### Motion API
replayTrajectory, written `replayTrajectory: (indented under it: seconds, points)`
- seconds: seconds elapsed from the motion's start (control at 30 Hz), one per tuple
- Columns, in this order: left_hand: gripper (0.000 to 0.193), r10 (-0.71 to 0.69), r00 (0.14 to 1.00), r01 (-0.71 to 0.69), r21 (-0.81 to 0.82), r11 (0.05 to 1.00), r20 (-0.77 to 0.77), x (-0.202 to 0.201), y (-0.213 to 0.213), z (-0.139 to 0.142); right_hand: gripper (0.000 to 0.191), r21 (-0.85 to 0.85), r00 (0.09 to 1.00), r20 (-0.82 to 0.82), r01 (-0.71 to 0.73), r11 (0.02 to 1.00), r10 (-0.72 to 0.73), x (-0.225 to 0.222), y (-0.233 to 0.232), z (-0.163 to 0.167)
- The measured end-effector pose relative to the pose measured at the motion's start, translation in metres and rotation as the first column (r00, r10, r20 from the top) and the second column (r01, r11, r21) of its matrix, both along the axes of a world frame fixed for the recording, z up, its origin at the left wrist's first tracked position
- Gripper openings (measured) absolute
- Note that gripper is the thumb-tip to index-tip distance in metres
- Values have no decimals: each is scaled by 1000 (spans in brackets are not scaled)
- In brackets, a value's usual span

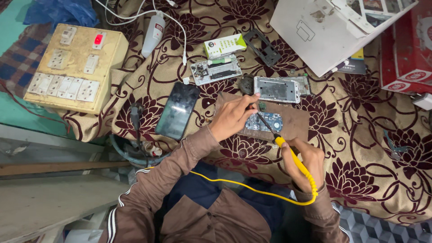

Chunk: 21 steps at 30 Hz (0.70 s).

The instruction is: The person uses a soldering iron to apply heat to specific points on a small circuit board while holding it steady with the other hand. The person repeatedly touches the iron to different components on the board throughout the clip.

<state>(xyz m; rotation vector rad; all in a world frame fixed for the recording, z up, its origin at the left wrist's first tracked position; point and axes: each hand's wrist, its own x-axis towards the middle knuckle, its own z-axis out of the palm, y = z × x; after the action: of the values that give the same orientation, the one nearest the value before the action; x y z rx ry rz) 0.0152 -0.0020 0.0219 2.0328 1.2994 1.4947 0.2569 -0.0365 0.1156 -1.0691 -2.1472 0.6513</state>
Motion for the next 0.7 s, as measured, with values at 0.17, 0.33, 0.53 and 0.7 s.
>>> replayTrajectory:
  seconds: [0.17,0.33,0.53,0.7]
  points:
    - [45,-6,1000,6,-6,1000,9,-1,-1,0,13,1,999,35,7,1000,-7,1,1,-2]
    - [46,7,1000,-7,-13,1000,-12,1,1,-2,13,11,999,37,3,1000,-3,2,2,-4]
    - [47,-2,1000,2,-7,1000,3,1,2,-3,13,8,999,36,0,1000,0,1,1,-2]
    - [47,7,1000,-7,12,1000,-12,1,1,-3,12,26,997,69,-35,999,33,0,0,0]
